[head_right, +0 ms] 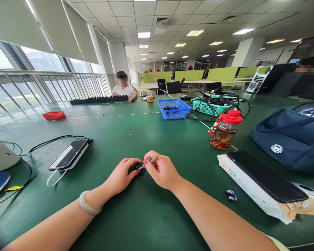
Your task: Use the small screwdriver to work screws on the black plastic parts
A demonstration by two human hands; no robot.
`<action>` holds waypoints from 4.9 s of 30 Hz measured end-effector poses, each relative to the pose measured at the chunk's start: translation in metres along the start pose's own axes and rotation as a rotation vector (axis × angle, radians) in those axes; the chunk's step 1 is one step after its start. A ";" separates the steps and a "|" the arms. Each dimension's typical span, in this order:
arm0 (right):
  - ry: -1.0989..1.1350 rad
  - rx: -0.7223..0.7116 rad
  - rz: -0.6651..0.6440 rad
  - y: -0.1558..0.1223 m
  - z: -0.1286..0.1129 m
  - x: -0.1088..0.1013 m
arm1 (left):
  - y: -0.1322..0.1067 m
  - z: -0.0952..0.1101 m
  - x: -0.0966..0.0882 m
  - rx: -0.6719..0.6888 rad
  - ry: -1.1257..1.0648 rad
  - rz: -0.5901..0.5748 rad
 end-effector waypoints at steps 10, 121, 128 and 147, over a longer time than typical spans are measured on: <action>-0.191 -0.134 -0.053 -0.003 -0.006 0.005 | 0.000 -0.001 0.001 0.022 0.009 -0.008; -0.703 -0.833 0.080 -0.018 -0.026 0.025 | 0.003 -0.008 0.000 -0.011 0.003 0.059; -0.530 -0.544 0.151 -0.004 -0.011 0.012 | 0.002 -0.007 0.000 -0.003 -0.017 0.045; -0.034 0.133 0.021 0.009 0.013 0.003 | 0.001 -0.006 0.001 0.020 0.037 0.041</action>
Point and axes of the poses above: each hand's wrist, its own y-axis towards the middle knuckle, its own x-axis out of the palm, z = x × y, the point moved 4 cm from there along y, towards the middle knuckle, and after that the axes turned 7 degrees about x, right-handed, at the moved point
